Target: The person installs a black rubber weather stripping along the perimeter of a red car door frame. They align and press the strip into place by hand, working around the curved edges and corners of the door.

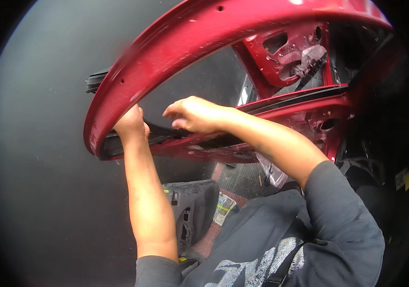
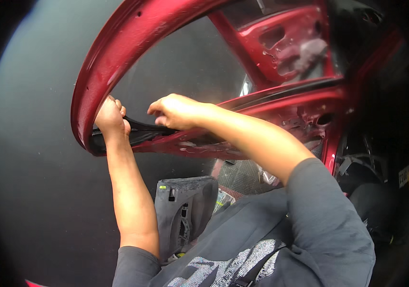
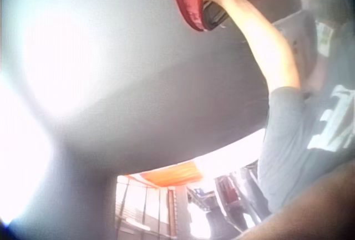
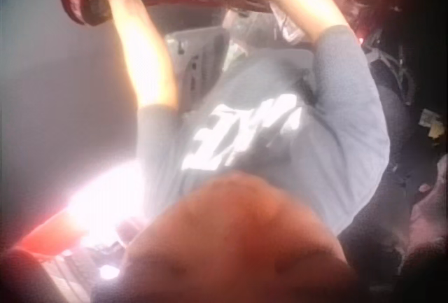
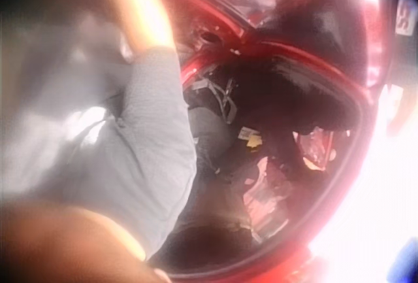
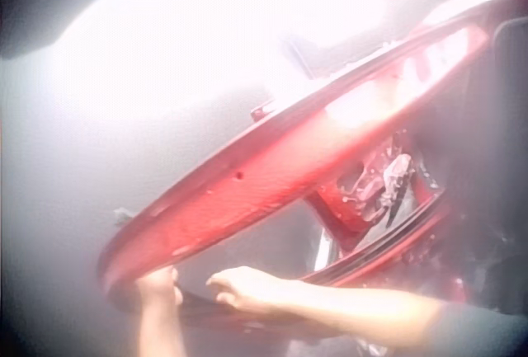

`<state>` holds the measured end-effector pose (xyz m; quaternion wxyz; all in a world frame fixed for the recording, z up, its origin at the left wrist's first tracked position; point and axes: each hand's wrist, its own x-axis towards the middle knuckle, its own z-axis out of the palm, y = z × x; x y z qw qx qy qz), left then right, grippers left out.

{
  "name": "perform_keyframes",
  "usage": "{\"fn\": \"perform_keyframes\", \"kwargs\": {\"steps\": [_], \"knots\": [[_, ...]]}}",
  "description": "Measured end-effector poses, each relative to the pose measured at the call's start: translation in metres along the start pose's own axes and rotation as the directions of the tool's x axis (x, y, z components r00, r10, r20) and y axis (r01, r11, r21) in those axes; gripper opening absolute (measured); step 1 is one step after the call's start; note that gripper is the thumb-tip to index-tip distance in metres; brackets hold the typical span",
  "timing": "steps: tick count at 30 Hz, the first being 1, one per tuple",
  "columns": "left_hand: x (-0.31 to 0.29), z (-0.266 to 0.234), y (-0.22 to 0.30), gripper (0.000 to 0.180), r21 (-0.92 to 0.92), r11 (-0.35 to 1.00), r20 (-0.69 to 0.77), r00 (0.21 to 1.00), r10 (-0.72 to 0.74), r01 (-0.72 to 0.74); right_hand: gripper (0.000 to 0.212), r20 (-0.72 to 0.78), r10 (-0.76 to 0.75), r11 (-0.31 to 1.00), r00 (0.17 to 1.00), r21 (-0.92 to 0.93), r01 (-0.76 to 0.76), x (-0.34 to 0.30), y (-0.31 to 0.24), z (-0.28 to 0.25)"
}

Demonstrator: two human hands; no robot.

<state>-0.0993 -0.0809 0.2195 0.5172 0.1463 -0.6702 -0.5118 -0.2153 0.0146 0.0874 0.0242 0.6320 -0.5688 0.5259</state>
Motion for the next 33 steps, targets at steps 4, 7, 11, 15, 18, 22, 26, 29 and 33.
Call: {"fn": "perform_keyframes", "kwargs": {"steps": [4, 7, 11, 15, 18, 22, 26, 29, 33], "knots": [[0.008, -0.012, -0.031, 0.02, -0.179, 0.975, 0.06, 0.988, 0.142, -0.13, 0.033, 0.164, 0.006, 0.997, 0.986, 0.078, -0.019, 0.021, 0.008, 0.016], [0.035, -0.024, -0.042, 0.006, -0.255, 0.928, -0.099, 0.962, 0.253, -0.271, 0.033, 0.218, -0.044, 0.998, 0.975, 0.048, 0.035, 0.044, 0.002, 0.031], [0.035, -0.031, -0.043, 0.022, -0.307, 0.937, -0.039, 0.986, 0.161, -0.165, 0.035, 0.408, -0.046, 0.99, 0.912, 0.14, -0.013, 0.066, 0.006, 0.03], [0.032, -0.046, -0.055, 0.018, -0.29, 0.952, 0.032, 0.993, 0.113, -0.099, 0.04, 0.316, -0.226, 0.973, 0.922, 0.107, 0.202, 0.071, 0.063, 0.067], [-0.01, -0.024, -0.027, 0.022, -0.116, 0.986, -0.146, 0.984, 0.102, -0.12, 0.042, 0.461, -0.273, 0.957, 0.844, 0.039, 0.288, 0.08, 0.054, 0.056], [-0.005, -0.065, -0.058, 0.046, 0.454, 0.829, -0.016, 0.927, 0.374, -0.326, 0.054, 0.517, -0.28, 0.958, 0.809, 0.211, 0.197, 0.094, 0.019, 0.033], [-0.005, -0.02, -0.032, 0.012, 0.748, 0.43, -0.07, 0.585, 0.808, -0.505, 0.052, 0.377, -0.334, 0.906, 0.864, 0.38, 0.185, 0.101, 0.021, 0.026], [-0.007, -0.011, -0.038, 0.017, 0.697, 0.582, -0.229, 0.639, 0.735, -0.42, 0.04, 0.249, -0.414, 0.678, 0.876, 0.726, 0.114, 0.098, 0.015, 0.038], [-0.006, 0.004, -0.033, 0.017, 0.613, 0.707, -0.357, 0.675, 0.645, -0.353, 0.038, 0.396, -0.4, 0.883, 0.826, 0.409, 0.232, 0.114, 0.03, 0.028]]}}
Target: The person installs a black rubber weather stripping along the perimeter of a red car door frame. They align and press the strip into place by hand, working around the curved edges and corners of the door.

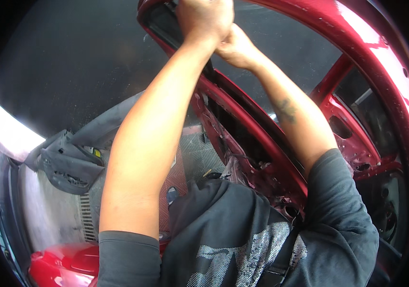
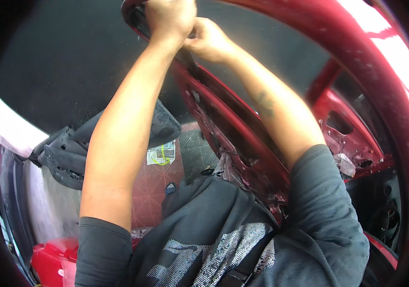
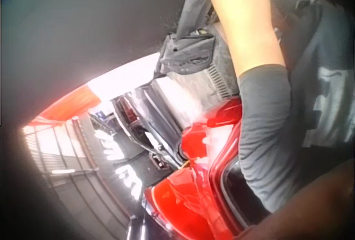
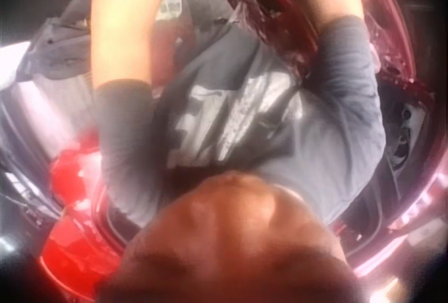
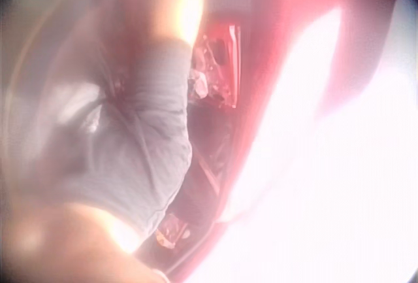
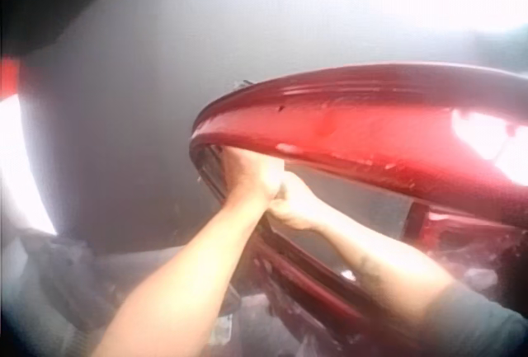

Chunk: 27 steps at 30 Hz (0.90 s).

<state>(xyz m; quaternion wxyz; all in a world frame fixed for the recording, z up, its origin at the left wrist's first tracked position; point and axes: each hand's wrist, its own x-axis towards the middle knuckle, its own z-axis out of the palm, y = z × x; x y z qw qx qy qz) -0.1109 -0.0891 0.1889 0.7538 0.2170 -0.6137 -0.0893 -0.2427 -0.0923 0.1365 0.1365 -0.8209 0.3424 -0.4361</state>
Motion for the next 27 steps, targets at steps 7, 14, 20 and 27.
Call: {"fn": "perform_keyframes", "kwargs": {"steps": [7, 14, 20, 27], "knots": [[-0.018, 0.012, -0.006, 0.018, 0.167, 0.981, -0.014, 0.995, 0.098, -0.094, 0.035, 0.2, -0.154, 0.916, 0.968, -0.337, 0.216, -0.009, 0.0, 0.006], [-0.03, -0.003, -0.008, 0.019, -0.134, 0.991, -0.048, 0.999, 0.0, -0.007, 0.028, 0.078, -0.017, 0.854, 0.997, -0.517, 0.054, -0.019, 0.005, 0.026], [-0.027, -0.007, -0.048, 0.013, 0.0, 1.0, 0.116, 0.993, 0.027, -0.028, 0.031, -0.022, 0.063, 0.893, 0.998, -0.446, -0.066, -0.027, 0.002, 0.035], [-0.033, 0.004, -0.044, 0.02, 0.033, 0.962, 0.02, 0.962, 0.272, -0.273, 0.038, -0.049, 0.014, 0.931, 0.999, -0.364, -0.03, -0.028, 0.014, 0.041]]}}
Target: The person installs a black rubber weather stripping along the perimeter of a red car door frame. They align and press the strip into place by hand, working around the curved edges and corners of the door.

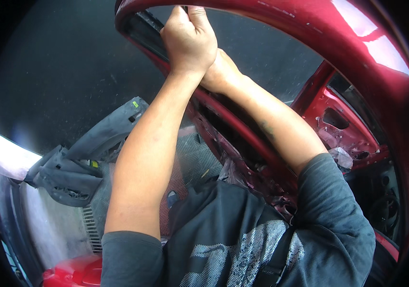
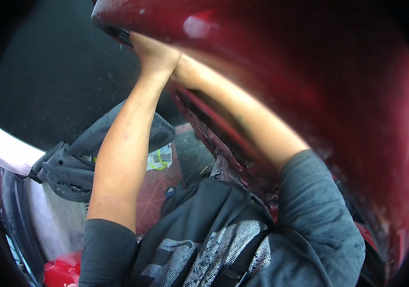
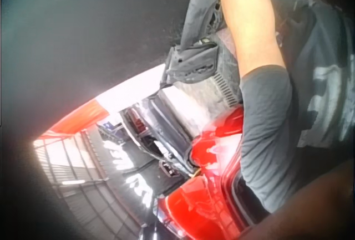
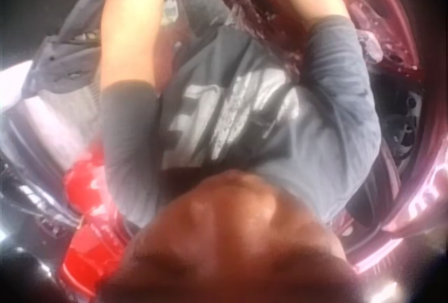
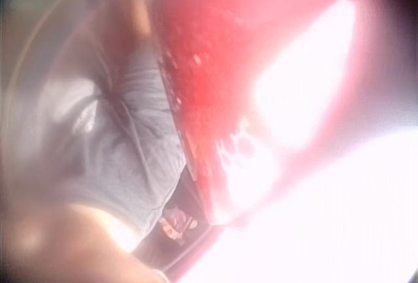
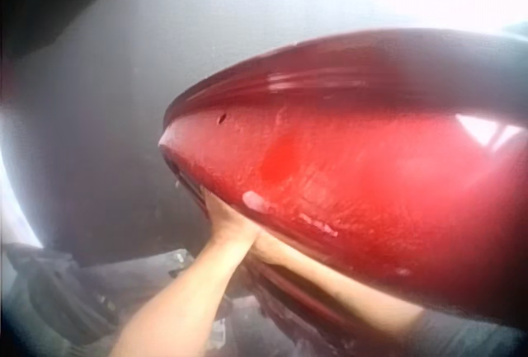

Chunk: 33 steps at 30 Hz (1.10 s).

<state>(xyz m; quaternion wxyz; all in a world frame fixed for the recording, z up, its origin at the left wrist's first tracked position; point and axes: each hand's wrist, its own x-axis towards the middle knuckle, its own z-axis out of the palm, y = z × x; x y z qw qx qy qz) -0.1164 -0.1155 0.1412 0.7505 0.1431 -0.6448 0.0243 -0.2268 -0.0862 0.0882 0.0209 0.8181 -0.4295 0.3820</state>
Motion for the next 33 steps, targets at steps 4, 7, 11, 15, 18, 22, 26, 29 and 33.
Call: {"fn": "perform_keyframes", "kwargs": {"steps": [4, 7, 11, 15, 18, 22, 26, 29, 33], "knots": [[-0.006, 0.002, -0.004, 0.022, -0.03, 0.992, 0.0, 0.992, -0.123, 0.123, 0.038, 0.057, 0.074, 0.997, 0.996, 0.003, -0.075, 0.001, -0.002, -0.001], [-0.001, 0.001, 0.001, 0.019, -0.066, 0.985, 0.003, 0.987, -0.16, 0.16, 0.039, 0.065, 0.095, 0.995, 0.993, 0.002, -0.095, 0.003, 0.001, 0.0], [0.005, 0.01, 0.006, 0.038, 0.055, 0.983, -0.073, 0.983, -0.169, 0.173, 0.038, -0.005, 0.035, 0.998, 0.999, 0.052, -0.035, 0.008, -0.002, -0.006], [-0.004, 0.015, 0.013, 0.047, 0.051, 0.971, -0.053, 0.972, -0.23, 0.233, 0.036, -0.01, 0.116, 0.955, 0.993, 0.275, -0.109, 0.006, 0.014, 0.006], [-0.003, 0.013, 0.006, 0.047, 0.011, 0.971, -0.029, 0.971, -0.239, 0.239, 0.034, 0.006, 0.079, 0.978, 0.997, 0.196, -0.078, 0.004, 0.022, 0.008], [-0.005, 0.017, 0.006, 0.048, -0.033, 0.978, -0.086, 0.974, -0.21, 0.208, 0.032, -0.017, 0.066, 0.974, 0.998, 0.219, -0.06, 0.002, 0.024, 0.012], [-0.006, 0.013, 0.001, 0.049, 0.003, 0.978, -0.044, 0.977, -0.207, 0.207, 0.032, 0.03, -0.006, 0.982, 1.0, 0.191, 0.0, 0.001, 0.032, 0.01], [-0.003, 0.008, 0.013, 0.018, -0.061, 0.929, 0.018, 0.931, -0.364, 0.364, 0.034, 0.085, -0.15, 0.983, 0.985, 0.122, 0.14, 0.004, 0.05, 0.0], [0.001, 0.006, 0.017, 0.028, -0.074, 0.934, -0.03, 0.936, -0.351, 0.348, 0.037, 0.116, -0.126, 0.98, 0.985, 0.171, 0.106, 0.009, 0.053, -0.001]]}}
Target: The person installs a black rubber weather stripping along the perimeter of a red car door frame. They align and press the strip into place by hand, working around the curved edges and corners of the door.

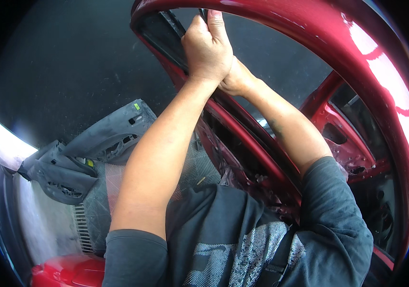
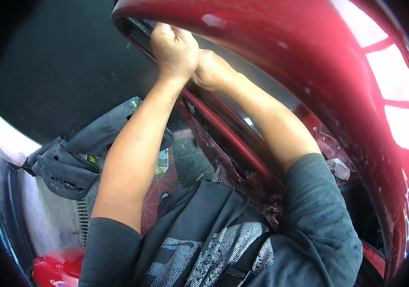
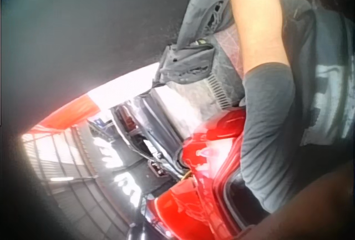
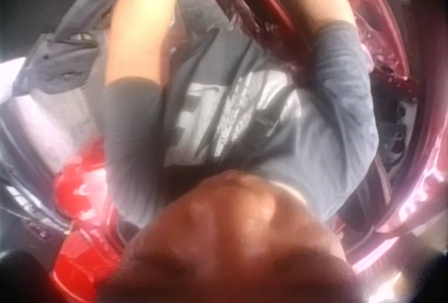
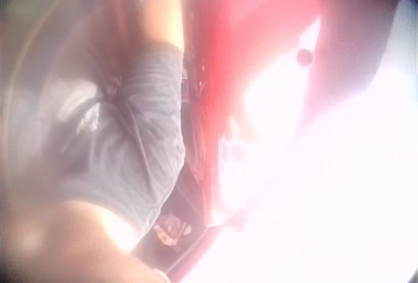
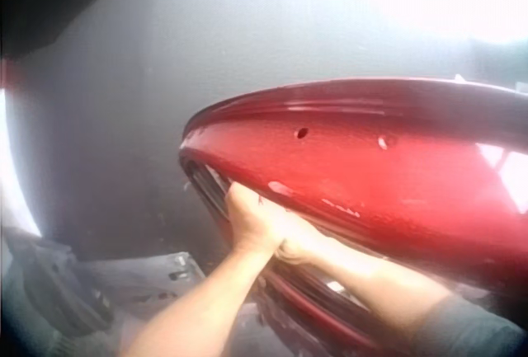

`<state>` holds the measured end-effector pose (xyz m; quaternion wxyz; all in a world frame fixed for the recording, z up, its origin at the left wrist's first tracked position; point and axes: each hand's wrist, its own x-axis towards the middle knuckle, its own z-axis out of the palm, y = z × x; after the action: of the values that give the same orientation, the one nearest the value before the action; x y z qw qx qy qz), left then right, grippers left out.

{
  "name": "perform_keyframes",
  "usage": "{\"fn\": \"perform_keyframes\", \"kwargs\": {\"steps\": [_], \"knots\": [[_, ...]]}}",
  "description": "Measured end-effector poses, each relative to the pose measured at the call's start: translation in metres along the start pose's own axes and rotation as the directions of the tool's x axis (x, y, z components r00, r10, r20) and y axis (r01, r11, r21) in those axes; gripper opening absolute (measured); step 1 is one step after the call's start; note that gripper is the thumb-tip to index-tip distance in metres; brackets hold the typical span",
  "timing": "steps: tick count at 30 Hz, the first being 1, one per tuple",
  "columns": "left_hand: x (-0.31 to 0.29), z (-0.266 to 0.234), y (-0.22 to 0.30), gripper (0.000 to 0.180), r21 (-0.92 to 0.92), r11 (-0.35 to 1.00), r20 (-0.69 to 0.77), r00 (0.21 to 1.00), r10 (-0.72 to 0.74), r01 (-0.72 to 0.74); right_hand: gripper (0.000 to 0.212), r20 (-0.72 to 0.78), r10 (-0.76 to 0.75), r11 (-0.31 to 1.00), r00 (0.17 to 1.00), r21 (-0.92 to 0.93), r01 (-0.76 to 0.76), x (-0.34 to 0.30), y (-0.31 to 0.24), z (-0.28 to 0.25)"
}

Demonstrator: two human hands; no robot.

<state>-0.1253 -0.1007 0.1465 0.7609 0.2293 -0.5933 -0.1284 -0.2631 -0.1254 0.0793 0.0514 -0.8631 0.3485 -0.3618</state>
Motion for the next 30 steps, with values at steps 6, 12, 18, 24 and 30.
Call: {"fn": "perform_keyframes", "kwargs": {"steps": [6, 12, 18, 24, 30], "knots": [[-0.002, 0.004, -0.005, 0.048, 0.049, 0.998, -0.023, 0.999, -0.028, 0.029, 0.035, -0.058, 0.061, 0.964, 0.996, 0.264, -0.044, 0.001, 0.002, 0.021], [-0.008, 0.002, -0.004, 0.047, 0.039, 0.998, -0.053, 0.998, 0.042, -0.04, 0.029, -0.173, 0.021, 0.967, 0.985, 0.255, 0.025, -0.003, 0.007, 0.032], [-0.016, -0.004, -0.006, 0.047, 0.001, 1.0, -0.038, 0.999, 0.026, -0.026, 0.034, -0.144, 0.069, 0.991, 0.987, 0.12, -0.052, -0.004, 0.004, 0.033], [0.002, 0.012, -0.012, 0.043, -0.045, 0.996, -0.036, 0.996, 0.081, -0.083, 0.034, -0.127, 0.073, 0.966, 0.989, 0.254, -0.039, -0.004, 0.008, 0.027], [0.017, -0.024, -0.024, 0.015, -0.422, 0.856, 0.425, 0.899, -0.105, 0.299, 0.041, 0.069, 0.214, 0.953, 0.974, 0.202, -0.224, -0.004, -0.04, -0.041]]}}
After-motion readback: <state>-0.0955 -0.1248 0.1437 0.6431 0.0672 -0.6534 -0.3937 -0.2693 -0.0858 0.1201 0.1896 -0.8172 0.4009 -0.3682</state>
